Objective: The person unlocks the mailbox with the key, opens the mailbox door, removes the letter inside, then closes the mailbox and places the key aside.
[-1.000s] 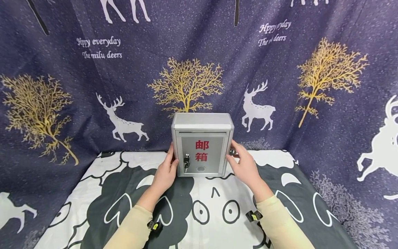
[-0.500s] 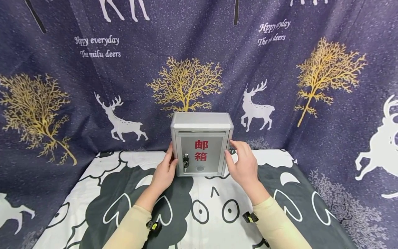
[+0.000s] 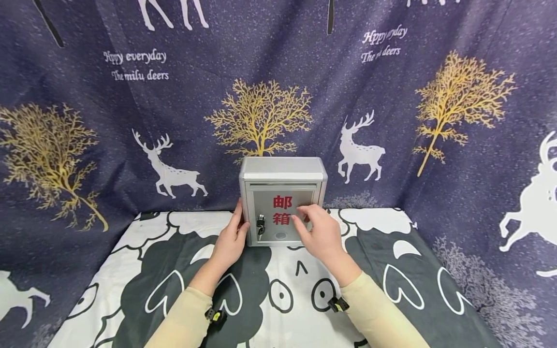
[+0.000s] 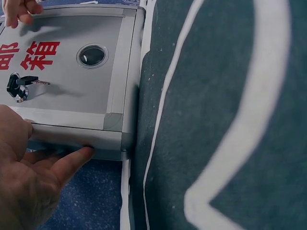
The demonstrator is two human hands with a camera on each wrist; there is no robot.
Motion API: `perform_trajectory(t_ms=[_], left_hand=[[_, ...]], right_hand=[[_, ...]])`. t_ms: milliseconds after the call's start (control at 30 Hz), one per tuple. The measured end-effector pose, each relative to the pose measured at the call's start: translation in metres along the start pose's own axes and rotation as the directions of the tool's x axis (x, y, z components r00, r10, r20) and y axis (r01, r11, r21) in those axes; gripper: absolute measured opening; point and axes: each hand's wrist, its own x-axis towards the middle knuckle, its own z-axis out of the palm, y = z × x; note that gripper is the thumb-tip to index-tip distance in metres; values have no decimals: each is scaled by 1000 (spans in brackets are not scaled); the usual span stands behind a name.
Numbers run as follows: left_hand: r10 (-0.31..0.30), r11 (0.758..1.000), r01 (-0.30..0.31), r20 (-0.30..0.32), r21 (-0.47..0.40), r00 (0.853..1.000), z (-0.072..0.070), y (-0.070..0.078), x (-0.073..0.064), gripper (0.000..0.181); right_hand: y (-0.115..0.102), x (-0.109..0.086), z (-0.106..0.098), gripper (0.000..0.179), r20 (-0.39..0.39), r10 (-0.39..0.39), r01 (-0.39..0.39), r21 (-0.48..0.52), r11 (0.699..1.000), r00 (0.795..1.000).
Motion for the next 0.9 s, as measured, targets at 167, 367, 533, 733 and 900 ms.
perform_trajectory(t_ms=[167,367,533,733,900], left_hand=[[-7,1000,7,10,1,1000,0,2,0,75],[-14,1000,14,8,-12,1000,-1,2,-1,74],[0,1000,0,0,-14,1000,-1,1,-1,74],[-1,999,1,4,-36,1000,-1,1,-1,74],[-4,999,4,16,-43,1000,-1,1,-1,76]], right_hand=[[-10,1,13,21,75,33,-32,-15,999,997],[-19,3,29,22,147,86,-85,-14,996,985],[-26,2,40,24,167,82,-80,-16,997,982],[-33,1,50,31,194,81,-77,-29,997,978],[-39,1,55,33,208,88,-84,-31,996,974]])
